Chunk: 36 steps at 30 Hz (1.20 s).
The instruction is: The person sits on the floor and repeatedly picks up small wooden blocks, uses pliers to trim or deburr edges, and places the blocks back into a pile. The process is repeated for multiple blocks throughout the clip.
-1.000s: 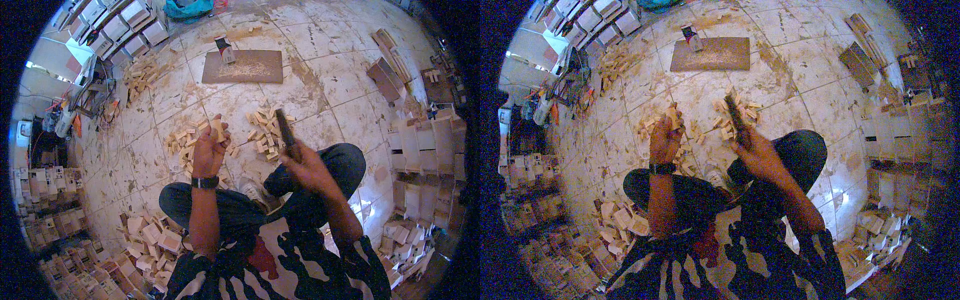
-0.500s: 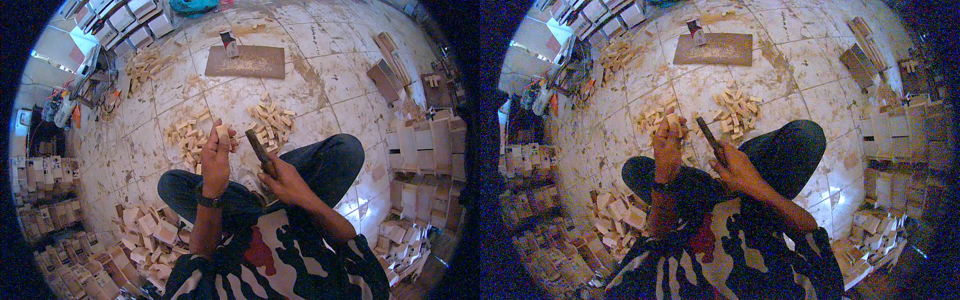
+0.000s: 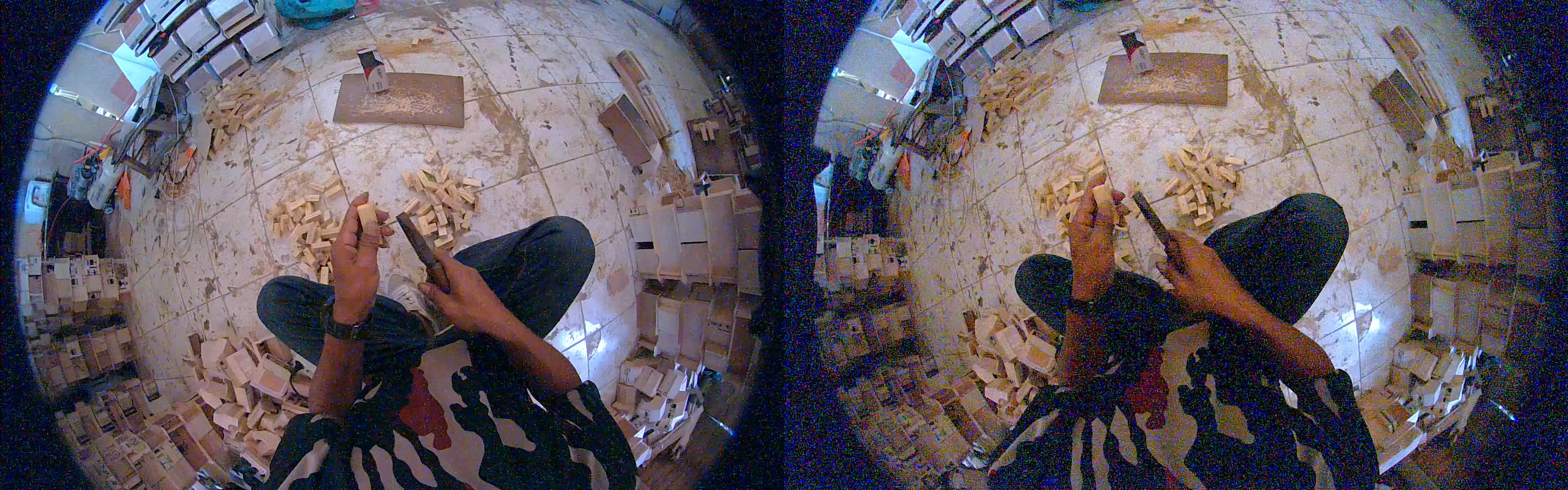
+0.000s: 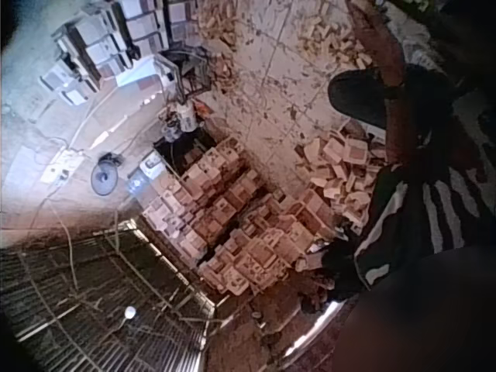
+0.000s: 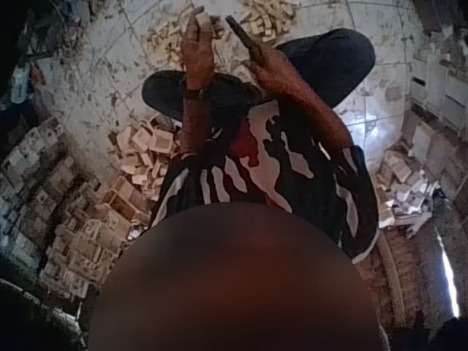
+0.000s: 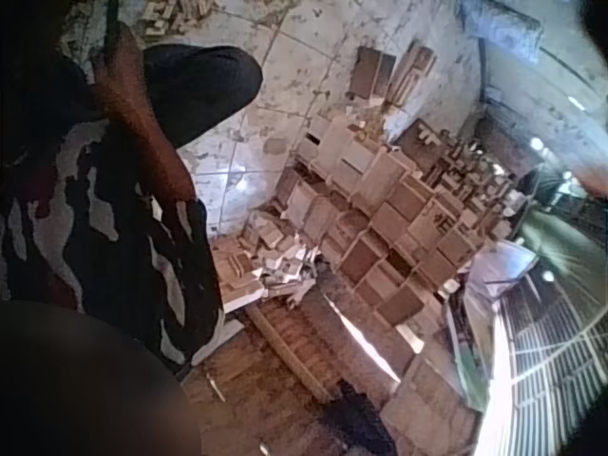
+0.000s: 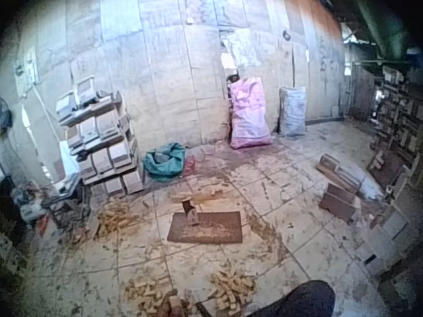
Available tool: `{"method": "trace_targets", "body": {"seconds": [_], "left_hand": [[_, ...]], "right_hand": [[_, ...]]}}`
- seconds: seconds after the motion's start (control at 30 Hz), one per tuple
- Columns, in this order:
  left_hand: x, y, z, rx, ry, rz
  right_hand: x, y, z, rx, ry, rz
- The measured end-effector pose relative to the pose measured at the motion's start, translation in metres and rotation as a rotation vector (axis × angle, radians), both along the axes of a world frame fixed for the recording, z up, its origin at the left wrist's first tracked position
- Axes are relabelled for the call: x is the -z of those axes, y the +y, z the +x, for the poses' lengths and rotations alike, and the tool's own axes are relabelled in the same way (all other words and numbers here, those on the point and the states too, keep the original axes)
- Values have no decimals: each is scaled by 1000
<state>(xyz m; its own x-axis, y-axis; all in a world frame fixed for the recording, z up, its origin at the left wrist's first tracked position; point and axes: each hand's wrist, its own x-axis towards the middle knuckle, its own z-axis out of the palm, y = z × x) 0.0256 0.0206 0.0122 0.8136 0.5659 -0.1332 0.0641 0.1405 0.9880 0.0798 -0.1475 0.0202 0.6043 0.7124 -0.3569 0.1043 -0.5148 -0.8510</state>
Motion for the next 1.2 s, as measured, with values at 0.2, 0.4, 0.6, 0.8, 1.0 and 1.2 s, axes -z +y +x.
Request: {"method": "trace_targets", "body": {"seconds": [0.2, 0.4, 0.6, 0.8, 1.0, 1.2], "left_hand": [[-13, 4, 0, -8, 115, -20], [-13, -3, 1, -105, 255, 257], [21, 2, 5, -153, 379, 288], [36, 7, -7, -100, 265, -78], [28, 9, -10, -64, 95, -167], [23, 5, -11, -69, 118, -50]], "right_hand": [[1, -3, 8, 4, -39, -68], [24, 6, 6, -8, -304, -80], [65, 26, -1, -112, -815, -358], [53, 3, 7, -202, -434, -231], [38, -2, 15, -210, 396, 94], [28, 0, 15, -253, 412, 87]]}}
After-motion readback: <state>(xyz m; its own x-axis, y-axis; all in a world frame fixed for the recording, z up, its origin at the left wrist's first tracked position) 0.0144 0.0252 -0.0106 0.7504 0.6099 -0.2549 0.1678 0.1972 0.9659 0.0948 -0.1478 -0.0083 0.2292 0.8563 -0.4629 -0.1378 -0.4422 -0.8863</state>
